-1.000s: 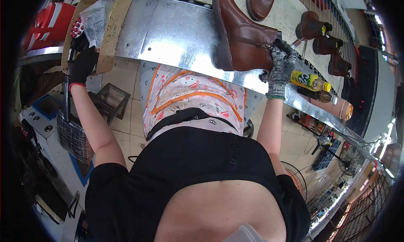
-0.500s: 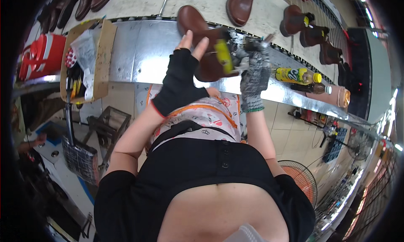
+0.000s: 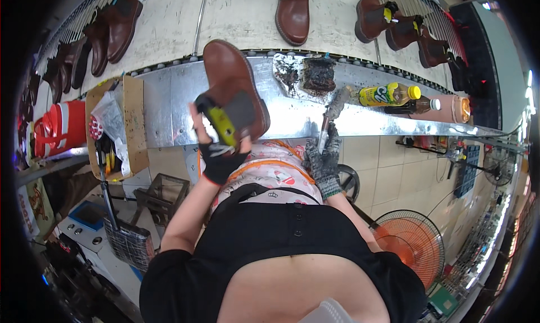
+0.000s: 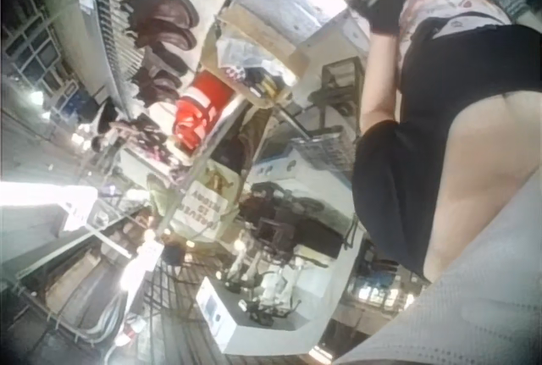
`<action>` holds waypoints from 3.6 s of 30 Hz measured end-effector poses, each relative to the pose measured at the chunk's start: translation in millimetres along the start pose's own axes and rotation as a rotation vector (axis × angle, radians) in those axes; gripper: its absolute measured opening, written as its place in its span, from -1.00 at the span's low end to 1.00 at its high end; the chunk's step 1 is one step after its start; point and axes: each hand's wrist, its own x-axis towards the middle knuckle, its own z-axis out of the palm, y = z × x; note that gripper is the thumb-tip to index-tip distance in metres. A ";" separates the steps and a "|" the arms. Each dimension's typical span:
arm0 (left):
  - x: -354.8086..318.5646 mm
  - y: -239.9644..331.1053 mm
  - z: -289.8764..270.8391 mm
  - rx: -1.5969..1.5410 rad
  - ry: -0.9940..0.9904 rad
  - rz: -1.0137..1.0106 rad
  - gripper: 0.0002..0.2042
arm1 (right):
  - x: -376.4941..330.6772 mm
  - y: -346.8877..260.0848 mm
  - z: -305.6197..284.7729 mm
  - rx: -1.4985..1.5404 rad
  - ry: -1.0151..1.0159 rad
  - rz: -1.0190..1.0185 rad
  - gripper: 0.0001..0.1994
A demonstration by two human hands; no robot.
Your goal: The person polishes brown leather boots on a conveyor belt using a brush and a liquid from a bottle. They handle the boots one at a time, applying the liquid and brushing the surface before placing them back on the line.
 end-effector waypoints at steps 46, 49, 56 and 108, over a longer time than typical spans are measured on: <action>271.0 -38.2 285.4 -0.068 -0.208 -0.281 0.11 | 84.5 6.7 33.4 -0.390 -0.180 -0.096 -0.43; 284.7 -47.9 322.0 0.057 -0.438 -0.566 0.12 | 83.1 -26.8 15.5 -0.421 -0.199 -0.035 -0.44; 297.1 -102.4 323.9 -0.506 -0.445 -0.662 -0.31 | 84.3 -12.9 25.6 -0.348 -0.078 -0.100 -0.43; 161.9 -43.4 2.9 -1.710 -0.557 0.141 -0.31 | 18.9 -89.5 -17.2 0.856 -0.278 0.119 -0.74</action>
